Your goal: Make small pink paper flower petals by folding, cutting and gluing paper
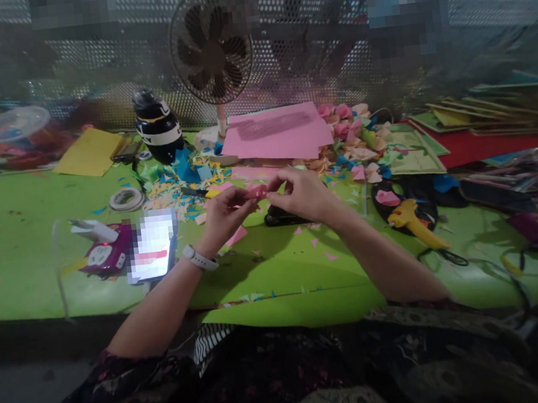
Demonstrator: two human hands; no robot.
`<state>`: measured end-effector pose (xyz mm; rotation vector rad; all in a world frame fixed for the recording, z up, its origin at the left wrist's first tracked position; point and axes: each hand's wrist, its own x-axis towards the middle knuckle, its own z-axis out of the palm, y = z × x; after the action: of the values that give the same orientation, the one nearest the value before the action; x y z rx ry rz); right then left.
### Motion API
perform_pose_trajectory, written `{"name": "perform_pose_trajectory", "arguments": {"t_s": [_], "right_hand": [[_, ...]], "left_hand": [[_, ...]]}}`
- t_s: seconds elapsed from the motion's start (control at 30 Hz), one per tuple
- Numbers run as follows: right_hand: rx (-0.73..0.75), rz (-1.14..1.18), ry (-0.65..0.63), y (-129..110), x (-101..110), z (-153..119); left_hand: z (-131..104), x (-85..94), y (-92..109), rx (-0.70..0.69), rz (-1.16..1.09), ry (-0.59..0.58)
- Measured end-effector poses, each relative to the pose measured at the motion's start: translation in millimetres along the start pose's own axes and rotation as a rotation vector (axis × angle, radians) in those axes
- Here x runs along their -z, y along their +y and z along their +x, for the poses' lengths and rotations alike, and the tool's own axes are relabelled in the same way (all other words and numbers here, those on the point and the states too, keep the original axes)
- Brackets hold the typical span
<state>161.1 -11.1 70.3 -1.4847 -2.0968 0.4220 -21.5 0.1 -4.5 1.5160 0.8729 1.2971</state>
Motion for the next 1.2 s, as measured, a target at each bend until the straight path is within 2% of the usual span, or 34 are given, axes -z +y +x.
{"name": "perform_pose_trajectory", "arguments": {"t_s": [0.43, 1.2], "right_hand": [[0.064, -0.073, 0.058, -1, -6, -4], [0.094, -0.035, 0.096, 0, -11, -4]], "left_hand": [[0, -3.2, 3, 0.064, -0.110, -0.003], [-1, -1.0, -3, -0.042, -0.088, -0.046]]}}
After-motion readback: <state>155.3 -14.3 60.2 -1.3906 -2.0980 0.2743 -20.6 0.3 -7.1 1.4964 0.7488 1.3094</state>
